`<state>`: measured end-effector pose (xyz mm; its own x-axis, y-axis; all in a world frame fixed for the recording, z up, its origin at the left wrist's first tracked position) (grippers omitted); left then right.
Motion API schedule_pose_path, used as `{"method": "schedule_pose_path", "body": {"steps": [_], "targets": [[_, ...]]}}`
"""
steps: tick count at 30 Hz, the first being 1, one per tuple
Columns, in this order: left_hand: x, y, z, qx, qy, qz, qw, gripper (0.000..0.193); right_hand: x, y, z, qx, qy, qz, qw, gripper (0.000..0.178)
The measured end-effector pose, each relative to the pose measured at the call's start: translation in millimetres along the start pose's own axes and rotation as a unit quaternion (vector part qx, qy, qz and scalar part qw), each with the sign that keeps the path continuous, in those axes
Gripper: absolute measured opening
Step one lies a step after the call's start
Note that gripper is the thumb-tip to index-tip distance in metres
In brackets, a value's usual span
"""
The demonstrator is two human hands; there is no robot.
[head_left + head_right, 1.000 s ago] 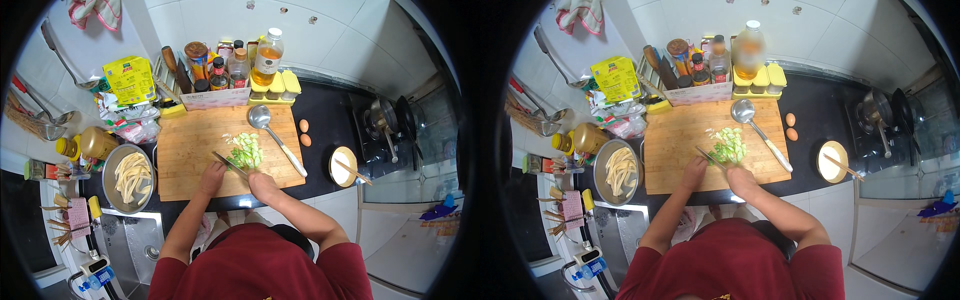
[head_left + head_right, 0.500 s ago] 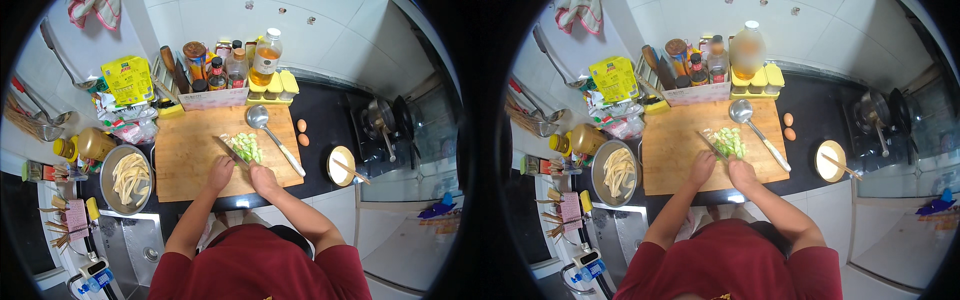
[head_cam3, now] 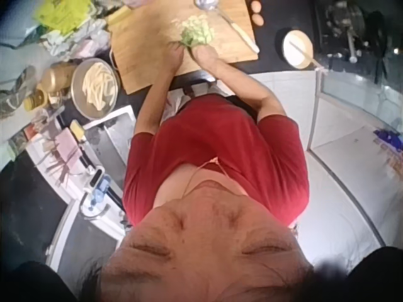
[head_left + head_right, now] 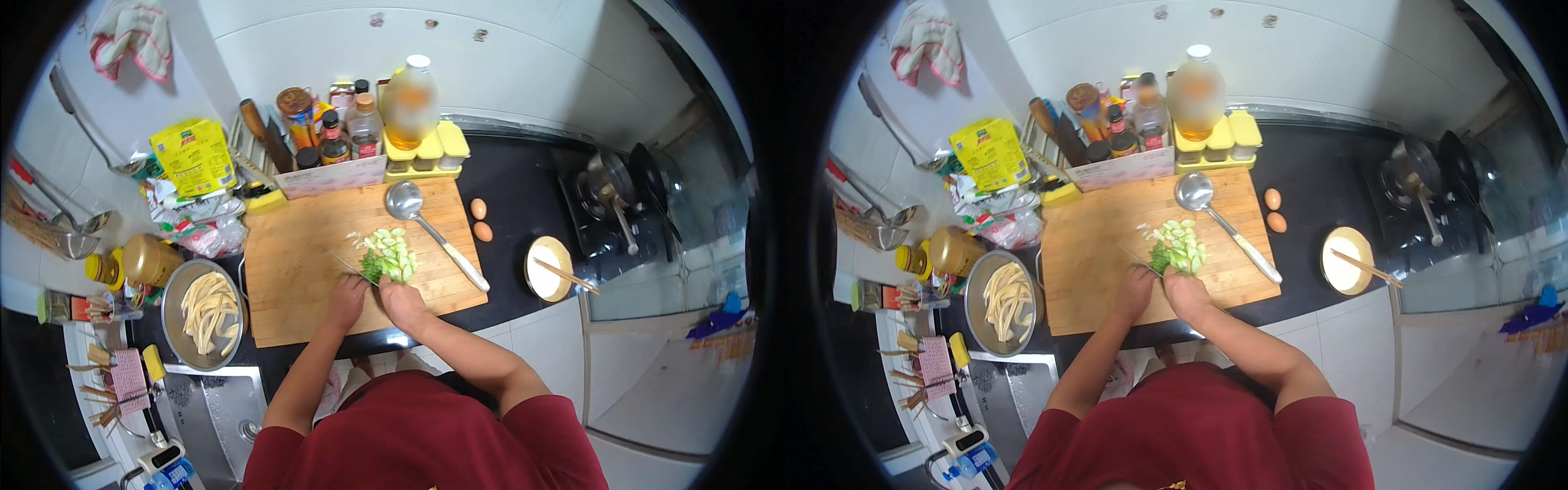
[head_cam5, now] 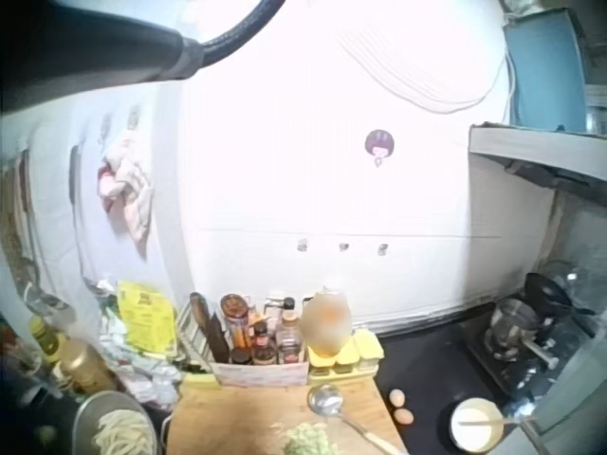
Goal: The person washes a green onion under a kitchen faucet and then places it on a wooden cutting board. They use a cleaver to slice the green onion into small pieces.
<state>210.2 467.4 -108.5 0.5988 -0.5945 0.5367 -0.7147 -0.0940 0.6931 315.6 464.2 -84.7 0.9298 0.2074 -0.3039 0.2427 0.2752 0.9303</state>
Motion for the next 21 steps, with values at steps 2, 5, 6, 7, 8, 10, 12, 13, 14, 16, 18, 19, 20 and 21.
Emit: {"method": "schedule_pose_path", "body": {"steps": [2,5,6,7,8,10,12,13,14,16,18,19,20,21], "targets": [[-5,-1,1,-0.025,0.041,0.021,0.999,0.013,12,0,-2,0.011,-0.011,-0.021,1.000,0.012],[1,13,-5,-0.017,0.057,-0.021,0.998,0.012,18,12,4,0.002,-0.012,-0.010,1.000,0.015],[3,19,-7,-0.007,0.058,-0.049,0.997,0.011,16,20,9,-0.009,-0.007,-0.001,1.000,0.015],[3,21,-6,-0.020,0.062,-0.046,0.997,0.012,11,25,15,-0.023,0.000,0.004,1.000,0.015],[3,22,-6,-0.033,0.066,-0.044,0.996,0.014,6,29,20,-0.046,0.016,0.022,0.999,0.016],[6,21,-6,-0.037,0.054,-0.046,0.997,0.015,6,18,23,-0.055,0.025,0.025,0.998,0.016],[13,22,-8,-0.020,0.022,-0.054,0.998,0.015,5,14,21,-0.054,0.023,0.017,0.998,0.015],[13,21,-6,-0.022,0.023,-0.064,0.997,0.012,0,11,19,-0.053,0.019,0.005,0.998,0.015],[12,20,-5,-0.023,0.025,-0.074,0.997,0.009,-4,9,17,-0.052,0.015,-0.006,0.999,0.015],[11,20,-3,-0.021,0.025,-0.082,0.996,0.007,-7,1,9,-0.020,0.003,-0.021,1.000,0.013],[13,20,-4,-0.016,0.022,-0.078,0.997,0.007,-1,-6,-1,0.003,-0.017,-0.045,0.999,0.013],[10,18,-3,-0.026,0.036,-0.066,0.997,0.008,7,-5,-4,0.007,-0.034,-0.060,0.998,0.013],[7,17,-2,-0.037,0.051,-0.055,0.997,0.009,15,-4,-4,0.011,-0.052,-0.075,0.996,0.014],[5,16,-1,-0.047,0.064,-0.043,0.996,0.010,16,-4,-2,0.011,-0.055,-0.071,0.996,0.015]]}}
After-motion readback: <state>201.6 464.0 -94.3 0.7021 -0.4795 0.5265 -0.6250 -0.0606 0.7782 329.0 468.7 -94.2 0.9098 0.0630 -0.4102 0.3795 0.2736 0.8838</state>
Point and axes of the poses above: each hand's wrist, its own z-axis away from the middle knuckle, its own y-axis out of the back of the hand, x = y × z, the point moved 9 cm from there along -z, towards the middle knuckle, and after that the axes turned 4 degrees about z, right-handed, at the moved point
